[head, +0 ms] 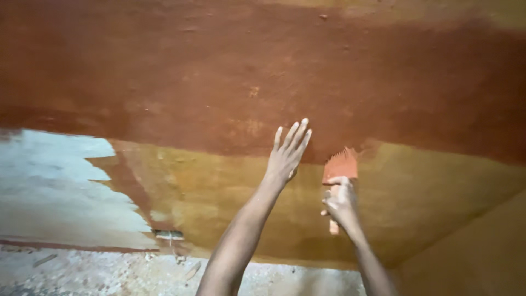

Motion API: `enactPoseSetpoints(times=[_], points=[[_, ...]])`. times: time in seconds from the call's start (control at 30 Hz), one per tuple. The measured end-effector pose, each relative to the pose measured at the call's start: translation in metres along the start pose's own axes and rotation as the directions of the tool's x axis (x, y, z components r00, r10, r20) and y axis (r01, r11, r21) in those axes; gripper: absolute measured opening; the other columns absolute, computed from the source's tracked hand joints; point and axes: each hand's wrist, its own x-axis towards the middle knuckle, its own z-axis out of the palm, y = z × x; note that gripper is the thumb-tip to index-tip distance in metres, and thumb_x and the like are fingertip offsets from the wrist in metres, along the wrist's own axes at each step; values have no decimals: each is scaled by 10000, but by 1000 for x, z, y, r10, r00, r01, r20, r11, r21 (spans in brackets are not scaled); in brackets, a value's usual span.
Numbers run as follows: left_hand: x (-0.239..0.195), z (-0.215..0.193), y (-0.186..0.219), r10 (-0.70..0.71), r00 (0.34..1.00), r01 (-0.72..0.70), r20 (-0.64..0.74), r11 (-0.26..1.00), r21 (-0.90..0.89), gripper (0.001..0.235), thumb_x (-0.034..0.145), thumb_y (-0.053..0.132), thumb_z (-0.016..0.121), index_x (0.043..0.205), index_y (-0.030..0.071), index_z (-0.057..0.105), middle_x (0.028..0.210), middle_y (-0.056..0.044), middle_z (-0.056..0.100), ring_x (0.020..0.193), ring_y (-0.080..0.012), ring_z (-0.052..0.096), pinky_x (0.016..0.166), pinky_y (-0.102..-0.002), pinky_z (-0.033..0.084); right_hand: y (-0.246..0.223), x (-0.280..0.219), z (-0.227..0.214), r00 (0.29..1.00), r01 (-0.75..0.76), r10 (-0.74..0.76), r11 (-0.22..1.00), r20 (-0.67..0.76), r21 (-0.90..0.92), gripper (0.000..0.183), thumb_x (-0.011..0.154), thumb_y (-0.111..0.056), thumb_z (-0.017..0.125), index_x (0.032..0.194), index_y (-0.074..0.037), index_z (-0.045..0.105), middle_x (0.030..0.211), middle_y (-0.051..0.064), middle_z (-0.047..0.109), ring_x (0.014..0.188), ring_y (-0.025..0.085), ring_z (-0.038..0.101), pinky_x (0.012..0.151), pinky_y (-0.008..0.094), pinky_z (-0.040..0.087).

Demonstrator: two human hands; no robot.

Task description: The person paints a wall with reddish-brown paint using a wide brush. They apply paint in horizontal strokes, occasionally touching the wall with their left hand to steady themselves or check coverage. The wall transitions from white to painted as the person works across the surface.

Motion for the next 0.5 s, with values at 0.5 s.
enactPoseSetpoints(times=[0.5], points=[[-99,-16,-93,-358,934,347,23,887,-303,728,652,-36,630,1353,138,533,1584,-216,305,1462,-401,285,1158,-618,202,15,14,27,1000,16,-15,989,8,-146,337,892,-64,623,1219,-132,580,1026,71,658,783,248,671,640,377,576]])
